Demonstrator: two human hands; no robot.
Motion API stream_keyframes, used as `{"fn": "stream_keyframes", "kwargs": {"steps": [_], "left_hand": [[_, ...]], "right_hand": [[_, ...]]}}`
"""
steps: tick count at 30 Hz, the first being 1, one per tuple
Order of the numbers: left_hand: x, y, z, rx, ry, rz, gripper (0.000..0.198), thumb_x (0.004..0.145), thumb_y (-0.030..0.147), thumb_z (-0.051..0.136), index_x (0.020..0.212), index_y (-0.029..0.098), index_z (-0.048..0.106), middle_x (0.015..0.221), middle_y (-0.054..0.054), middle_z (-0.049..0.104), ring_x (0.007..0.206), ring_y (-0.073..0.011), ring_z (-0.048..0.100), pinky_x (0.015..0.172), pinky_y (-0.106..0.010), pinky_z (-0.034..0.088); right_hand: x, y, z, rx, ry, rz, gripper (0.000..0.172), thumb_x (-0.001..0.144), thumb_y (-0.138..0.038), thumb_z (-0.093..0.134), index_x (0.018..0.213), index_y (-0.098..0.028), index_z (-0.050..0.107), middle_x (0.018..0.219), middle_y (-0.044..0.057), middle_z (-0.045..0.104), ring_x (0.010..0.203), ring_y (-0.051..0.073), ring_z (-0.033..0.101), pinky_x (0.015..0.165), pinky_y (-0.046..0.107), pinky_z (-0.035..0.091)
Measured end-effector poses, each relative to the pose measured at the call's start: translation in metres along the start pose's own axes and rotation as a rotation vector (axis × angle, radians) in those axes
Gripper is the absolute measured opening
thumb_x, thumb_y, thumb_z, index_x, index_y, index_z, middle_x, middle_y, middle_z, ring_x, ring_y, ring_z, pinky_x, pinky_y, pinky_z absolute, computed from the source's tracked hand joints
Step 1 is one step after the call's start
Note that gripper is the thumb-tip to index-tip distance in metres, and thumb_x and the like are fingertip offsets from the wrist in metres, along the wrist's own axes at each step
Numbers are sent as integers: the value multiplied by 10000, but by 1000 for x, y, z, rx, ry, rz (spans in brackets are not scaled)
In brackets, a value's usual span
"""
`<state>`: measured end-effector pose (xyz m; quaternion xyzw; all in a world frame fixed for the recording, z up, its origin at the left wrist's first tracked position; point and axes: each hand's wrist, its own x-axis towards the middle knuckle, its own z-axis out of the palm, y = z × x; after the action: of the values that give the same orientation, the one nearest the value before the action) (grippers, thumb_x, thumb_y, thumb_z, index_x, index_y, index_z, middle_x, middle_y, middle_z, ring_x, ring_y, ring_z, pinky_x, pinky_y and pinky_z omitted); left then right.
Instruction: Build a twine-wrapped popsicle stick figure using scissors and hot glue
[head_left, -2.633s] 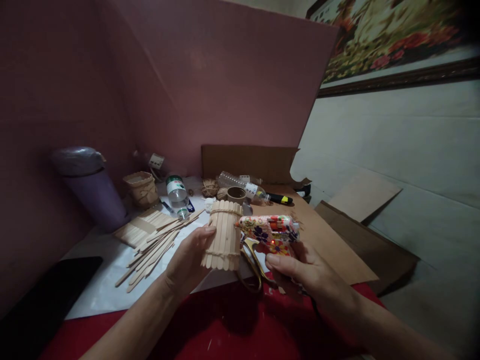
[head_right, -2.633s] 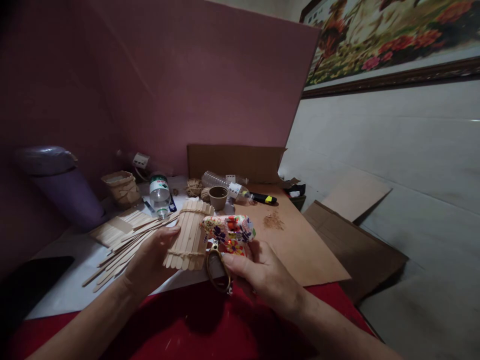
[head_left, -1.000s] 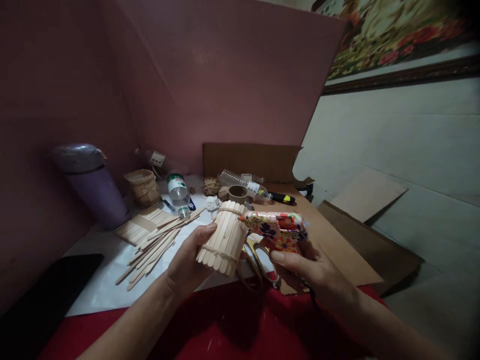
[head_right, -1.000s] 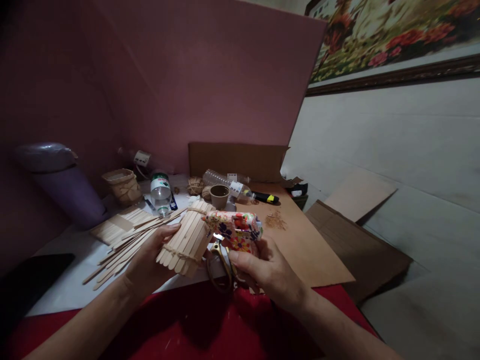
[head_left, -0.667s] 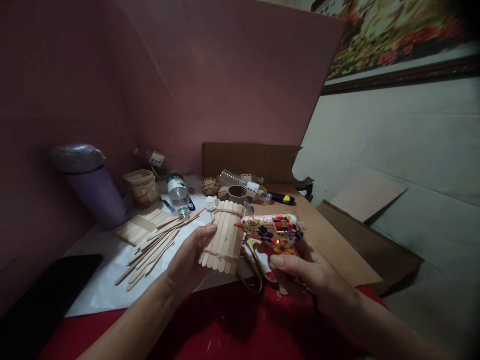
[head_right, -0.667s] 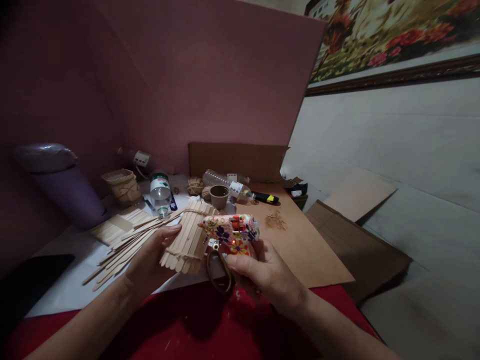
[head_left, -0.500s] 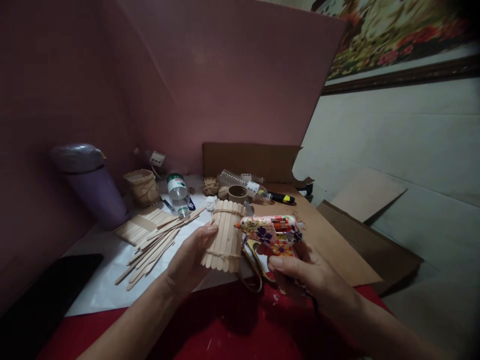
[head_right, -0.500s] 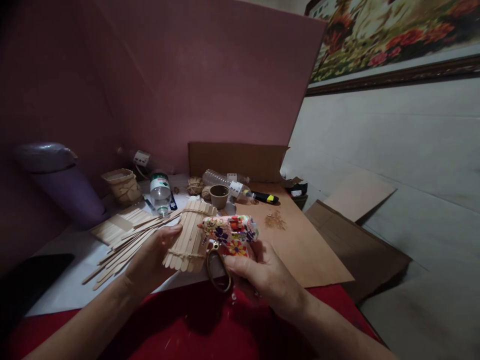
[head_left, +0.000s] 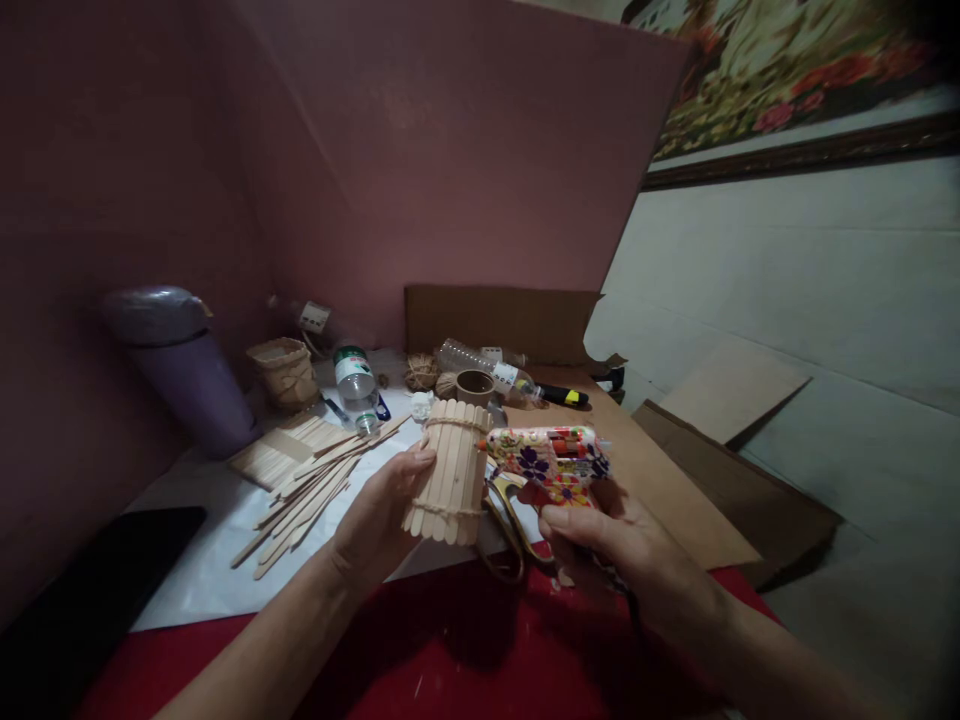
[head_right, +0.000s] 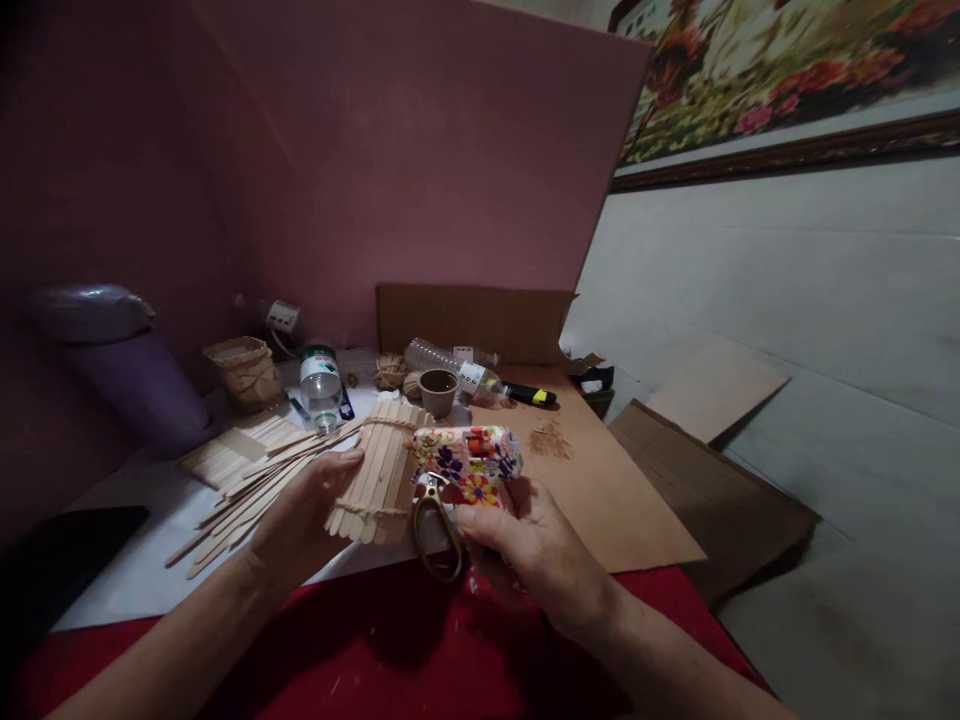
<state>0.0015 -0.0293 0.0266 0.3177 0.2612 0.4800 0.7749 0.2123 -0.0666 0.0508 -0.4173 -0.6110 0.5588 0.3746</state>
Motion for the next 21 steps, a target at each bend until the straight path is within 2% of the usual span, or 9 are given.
{"fn": "stream_keyframes", "kwargs": {"steps": [7,12,17,21], "left_hand": [[0,-1,-2,-1,-19,13,399,781,254,550,1144,98,603,871,-114,722,780,-246,678,705,-326,520],[2,0,-2,7,-24,11,416,781,264,551,1166,110,587,886,-109,721,779,-241,678,713,-327,517],[0,-1,-2,8,-22,3,433,782,266,550,1185,109,575,889,-109,720,750,-235,679,692,-323,521],[-1,-2,-3,4,-21,4,422,784,266,551,1173,106,585,875,-109,720,745,-234,679,683,-317,522]], "right_hand": [[0,1,2,25,-29,17,390,814,-406,543,503,-183,469,364,-61,376,317,52,293,336,204,191],[-1,2,2,127,26,46,342,781,-403,572,538,-178,487,427,-57,406,324,45,295,313,191,185],[0,2,4,128,2,45,360,784,-396,560,510,-181,467,389,-62,374,307,43,292,306,186,178],[-1,3,4,150,25,48,329,772,-394,578,541,-175,498,431,-53,416,318,41,308,307,182,192]]}}
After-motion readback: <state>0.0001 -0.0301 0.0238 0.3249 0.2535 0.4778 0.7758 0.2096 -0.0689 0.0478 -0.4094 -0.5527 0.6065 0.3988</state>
